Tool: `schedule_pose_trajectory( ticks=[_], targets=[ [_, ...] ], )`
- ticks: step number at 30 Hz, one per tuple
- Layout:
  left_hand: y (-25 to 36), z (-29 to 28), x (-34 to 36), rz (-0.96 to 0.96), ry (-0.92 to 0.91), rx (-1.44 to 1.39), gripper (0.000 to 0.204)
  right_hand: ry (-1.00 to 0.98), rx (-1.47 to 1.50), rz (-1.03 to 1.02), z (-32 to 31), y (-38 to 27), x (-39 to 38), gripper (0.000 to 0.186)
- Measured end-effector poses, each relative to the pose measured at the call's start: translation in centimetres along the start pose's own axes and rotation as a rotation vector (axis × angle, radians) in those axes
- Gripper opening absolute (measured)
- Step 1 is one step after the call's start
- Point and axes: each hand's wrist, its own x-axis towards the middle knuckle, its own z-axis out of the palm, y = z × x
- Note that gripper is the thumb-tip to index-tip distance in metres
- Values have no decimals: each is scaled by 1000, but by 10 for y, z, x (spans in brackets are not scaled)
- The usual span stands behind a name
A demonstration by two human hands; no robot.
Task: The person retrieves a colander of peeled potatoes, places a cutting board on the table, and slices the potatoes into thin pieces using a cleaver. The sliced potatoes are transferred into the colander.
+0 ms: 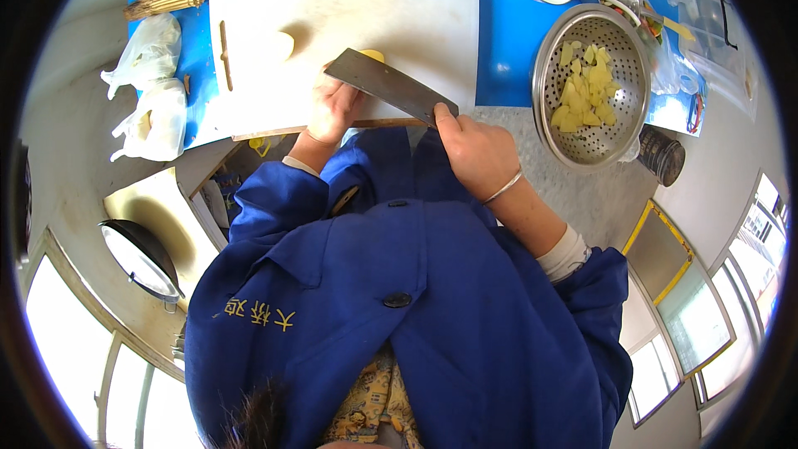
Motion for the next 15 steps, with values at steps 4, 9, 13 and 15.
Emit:
schedule_pose_trajectory(
  ticks=[4, 9, 13, 15],
  targets=[
    [-5, 2, -1, 22, 12, -33, 40, -29, 2, 36, -3, -5, 1, 34],
    [2, -1, -1, -77, 7, -15, 40, -52, 188, 190, -4, -3, 0, 26],
    [-2, -14, 3, -142, -78, 16, 53, 1, 305, 272, -5, 5, -4, 24],
    [-10, -21, 8, -120, -128, 66, 51, 0, 323, 297, -3, 8, -6, 23]
  ],
)
